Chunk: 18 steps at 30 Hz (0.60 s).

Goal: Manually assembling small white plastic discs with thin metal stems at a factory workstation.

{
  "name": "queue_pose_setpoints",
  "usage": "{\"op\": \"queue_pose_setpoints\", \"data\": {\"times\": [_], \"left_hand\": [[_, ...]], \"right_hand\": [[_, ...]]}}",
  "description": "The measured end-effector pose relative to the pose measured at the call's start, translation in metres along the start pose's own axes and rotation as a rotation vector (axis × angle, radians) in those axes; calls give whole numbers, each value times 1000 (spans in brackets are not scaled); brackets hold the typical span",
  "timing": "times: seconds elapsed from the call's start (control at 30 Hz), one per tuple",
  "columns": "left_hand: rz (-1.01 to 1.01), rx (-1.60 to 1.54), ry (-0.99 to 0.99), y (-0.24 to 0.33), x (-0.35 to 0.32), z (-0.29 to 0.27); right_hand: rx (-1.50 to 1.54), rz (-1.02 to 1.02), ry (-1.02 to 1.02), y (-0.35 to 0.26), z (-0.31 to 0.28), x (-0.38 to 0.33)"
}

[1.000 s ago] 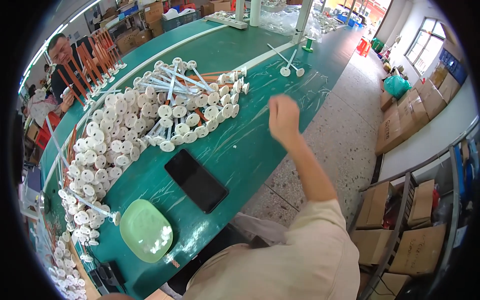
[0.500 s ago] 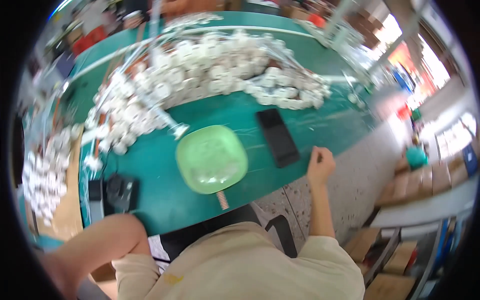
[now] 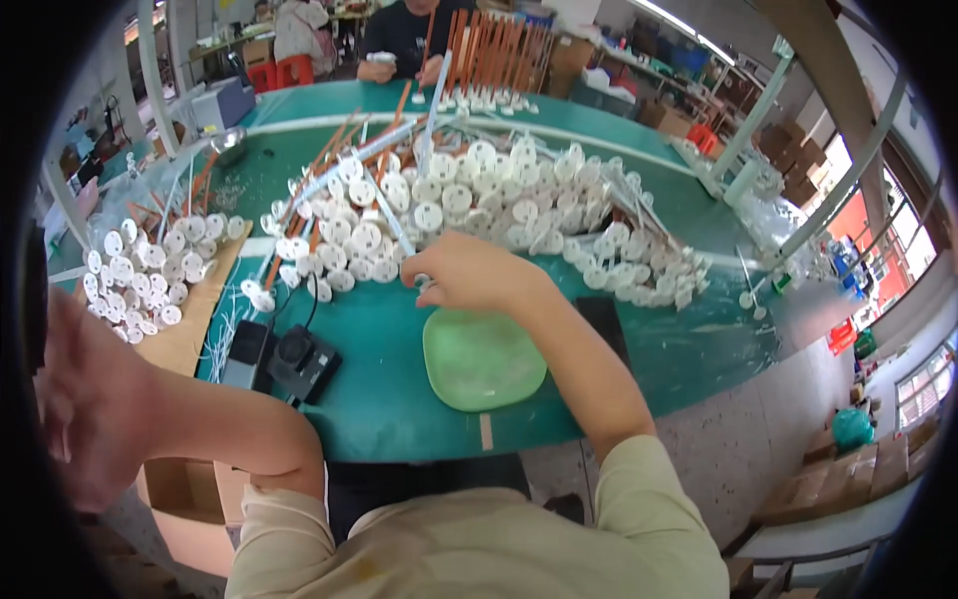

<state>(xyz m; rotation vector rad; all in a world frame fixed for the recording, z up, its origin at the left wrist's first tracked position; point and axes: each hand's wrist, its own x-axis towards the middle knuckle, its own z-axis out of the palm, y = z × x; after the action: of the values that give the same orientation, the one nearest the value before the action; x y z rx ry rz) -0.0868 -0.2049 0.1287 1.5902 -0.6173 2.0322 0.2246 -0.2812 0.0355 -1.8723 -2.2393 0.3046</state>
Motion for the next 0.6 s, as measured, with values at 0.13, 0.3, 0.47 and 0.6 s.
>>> {"op": "queue_pose_setpoints", "data": {"times": [0.13, 0.3, 0.47, 0.6], "left_hand": [[-124, -172, -171, -12, -11, -19], [-243, 253, -371, -49, -17, 53], [-547, 460, -1000, -56, -21, 89], [-459, 384, -946, -64, -40, 107]], "right_hand": [[124, -102, 241, -30, -43, -7], [375, -85, 554, -47, -72, -52], [460, -201, 959, -69, -70, -64], [142, -258, 1149, -73, -56, -57]]}}
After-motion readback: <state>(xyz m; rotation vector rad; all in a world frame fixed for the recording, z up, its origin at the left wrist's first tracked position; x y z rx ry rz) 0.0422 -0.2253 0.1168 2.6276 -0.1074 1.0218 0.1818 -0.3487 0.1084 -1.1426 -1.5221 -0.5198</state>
